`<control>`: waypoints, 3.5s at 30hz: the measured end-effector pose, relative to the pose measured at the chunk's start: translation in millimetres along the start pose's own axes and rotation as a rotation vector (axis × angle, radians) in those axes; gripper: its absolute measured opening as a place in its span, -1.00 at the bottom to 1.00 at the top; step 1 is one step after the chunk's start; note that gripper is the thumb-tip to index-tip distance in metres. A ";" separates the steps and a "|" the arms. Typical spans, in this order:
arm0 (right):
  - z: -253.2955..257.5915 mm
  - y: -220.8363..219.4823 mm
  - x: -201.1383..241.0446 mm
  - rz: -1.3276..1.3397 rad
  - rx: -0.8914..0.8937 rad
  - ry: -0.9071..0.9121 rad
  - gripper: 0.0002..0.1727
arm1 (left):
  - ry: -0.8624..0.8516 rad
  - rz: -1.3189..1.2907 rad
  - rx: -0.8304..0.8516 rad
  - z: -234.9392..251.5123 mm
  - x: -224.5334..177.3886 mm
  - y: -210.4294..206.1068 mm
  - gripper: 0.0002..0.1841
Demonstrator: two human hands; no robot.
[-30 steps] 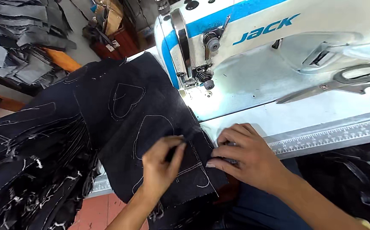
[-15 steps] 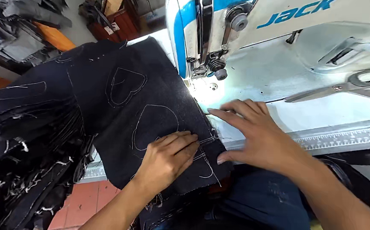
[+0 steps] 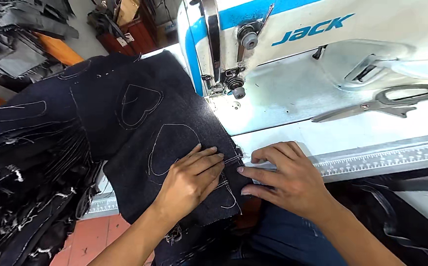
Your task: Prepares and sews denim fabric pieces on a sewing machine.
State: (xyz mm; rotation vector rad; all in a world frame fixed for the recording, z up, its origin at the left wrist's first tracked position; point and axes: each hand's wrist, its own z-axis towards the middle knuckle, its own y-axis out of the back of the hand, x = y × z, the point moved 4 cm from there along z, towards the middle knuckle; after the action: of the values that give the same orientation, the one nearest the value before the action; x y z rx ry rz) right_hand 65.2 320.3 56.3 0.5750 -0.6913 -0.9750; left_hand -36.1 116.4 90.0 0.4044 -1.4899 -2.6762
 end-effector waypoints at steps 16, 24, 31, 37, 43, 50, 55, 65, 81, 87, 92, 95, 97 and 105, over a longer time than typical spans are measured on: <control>24.3 -9.0 7.3 0.050 0.203 -0.017 -0.60 | 0.378 0.138 0.249 15.5 53.6 -2.8 -0.40; 41.2 -15.9 6.7 0.022 0.246 -0.122 -0.53 | 0.325 -0.104 0.399 51.9 100.9 -4.1 -0.41; 36.7 -22.6 7.5 -0.008 0.182 -0.125 -0.46 | 0.035 0.056 0.176 24.5 44.6 27.1 -0.75; 54.0 -25.1 -6.0 0.008 0.226 -0.121 -0.48 | -0.198 -0.331 0.209 -5.9 53.5 18.7 -0.59; 80.1 -35.7 -35.7 -0.039 0.214 -0.086 -0.49 | -0.201 -0.185 0.222 20.6 79.1 11.7 -0.52; 77.2 -40.2 -33.6 -0.119 0.190 -0.084 -0.47 | -0.139 -0.073 0.245 40.7 102.1 0.5 -0.46; 79.2 -41.9 -35.2 -0.147 0.208 -0.116 -0.42 | -0.143 -0.029 0.232 59.3 126.7 -3.1 -0.49; 75.8 -39.2 -44.3 -0.023 0.171 -0.138 -0.49 | 0.047 0.268 0.203 65.4 208.5 34.3 -0.62; 31.0 -11.3 3.6 -0.102 0.381 0.164 -0.29 | 0.146 -0.135 0.279 9.1 24.2 28.3 -0.80; 26.3 -11.5 5.9 -0.149 0.334 0.226 -0.35 | 0.185 -0.064 0.301 31.2 41.3 21.2 -0.78; 20.1 -10.3 7.3 -0.149 0.273 0.275 -0.38 | 0.463 -0.150 0.384 34.3 41.1 15.6 -0.86; 19.9 -9.8 7.3 -0.123 0.279 0.291 -0.38 | 0.526 -0.218 0.393 35.0 42.5 17.0 -0.87; 19.9 -10.5 6.6 -0.090 0.301 0.291 -0.38 | 0.408 -0.143 0.260 27.2 36.9 17.5 -0.85; 27.1 -7.2 1.6 -0.034 0.334 0.178 -0.27 | 0.163 0.020 0.109 -9.0 27.6 2.2 -0.40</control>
State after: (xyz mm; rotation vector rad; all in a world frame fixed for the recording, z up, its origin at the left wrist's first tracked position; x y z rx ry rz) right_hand 41.6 312.1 69.3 0.9577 -0.6910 -0.8322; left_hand -60.6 103.1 81.8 0.5953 -1.5862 -2.4862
